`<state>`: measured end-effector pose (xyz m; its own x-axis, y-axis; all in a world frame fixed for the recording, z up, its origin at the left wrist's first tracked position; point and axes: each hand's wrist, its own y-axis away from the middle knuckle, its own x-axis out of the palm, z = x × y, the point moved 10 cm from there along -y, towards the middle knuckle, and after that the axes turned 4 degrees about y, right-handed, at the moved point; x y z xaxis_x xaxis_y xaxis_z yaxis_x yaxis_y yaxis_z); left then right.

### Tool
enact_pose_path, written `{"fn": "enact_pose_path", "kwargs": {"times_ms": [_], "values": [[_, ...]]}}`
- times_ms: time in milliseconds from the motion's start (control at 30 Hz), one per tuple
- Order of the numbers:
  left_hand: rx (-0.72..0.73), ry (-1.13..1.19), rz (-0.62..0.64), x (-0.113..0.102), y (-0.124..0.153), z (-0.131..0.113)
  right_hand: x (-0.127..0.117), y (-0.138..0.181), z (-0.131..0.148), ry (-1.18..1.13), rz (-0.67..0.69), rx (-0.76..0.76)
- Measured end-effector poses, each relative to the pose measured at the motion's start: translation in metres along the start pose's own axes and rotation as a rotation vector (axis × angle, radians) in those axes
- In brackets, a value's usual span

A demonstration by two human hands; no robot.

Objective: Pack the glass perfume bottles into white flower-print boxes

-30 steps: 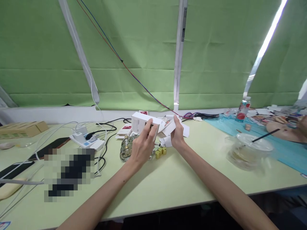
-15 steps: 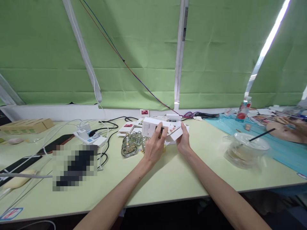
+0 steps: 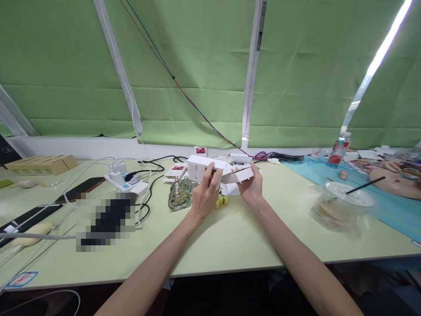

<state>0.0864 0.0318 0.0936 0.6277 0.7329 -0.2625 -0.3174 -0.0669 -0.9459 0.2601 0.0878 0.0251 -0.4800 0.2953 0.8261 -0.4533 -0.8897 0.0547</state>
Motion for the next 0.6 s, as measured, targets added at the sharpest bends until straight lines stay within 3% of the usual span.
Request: {"fn": "enact_pose_path", "kwargs": {"times_ms": [267, 600], "values": [[-0.036, 0.020, 0.028, 0.003, 0.002, 0.005, -0.008, 0.006, -0.008, 0.061, -0.077, 0.096], [-0.164, 0.016, 0.086, 0.010, 0.002, 0.026, 0.000, 0.015, -0.008, 0.114, -0.014, 0.119]]}}
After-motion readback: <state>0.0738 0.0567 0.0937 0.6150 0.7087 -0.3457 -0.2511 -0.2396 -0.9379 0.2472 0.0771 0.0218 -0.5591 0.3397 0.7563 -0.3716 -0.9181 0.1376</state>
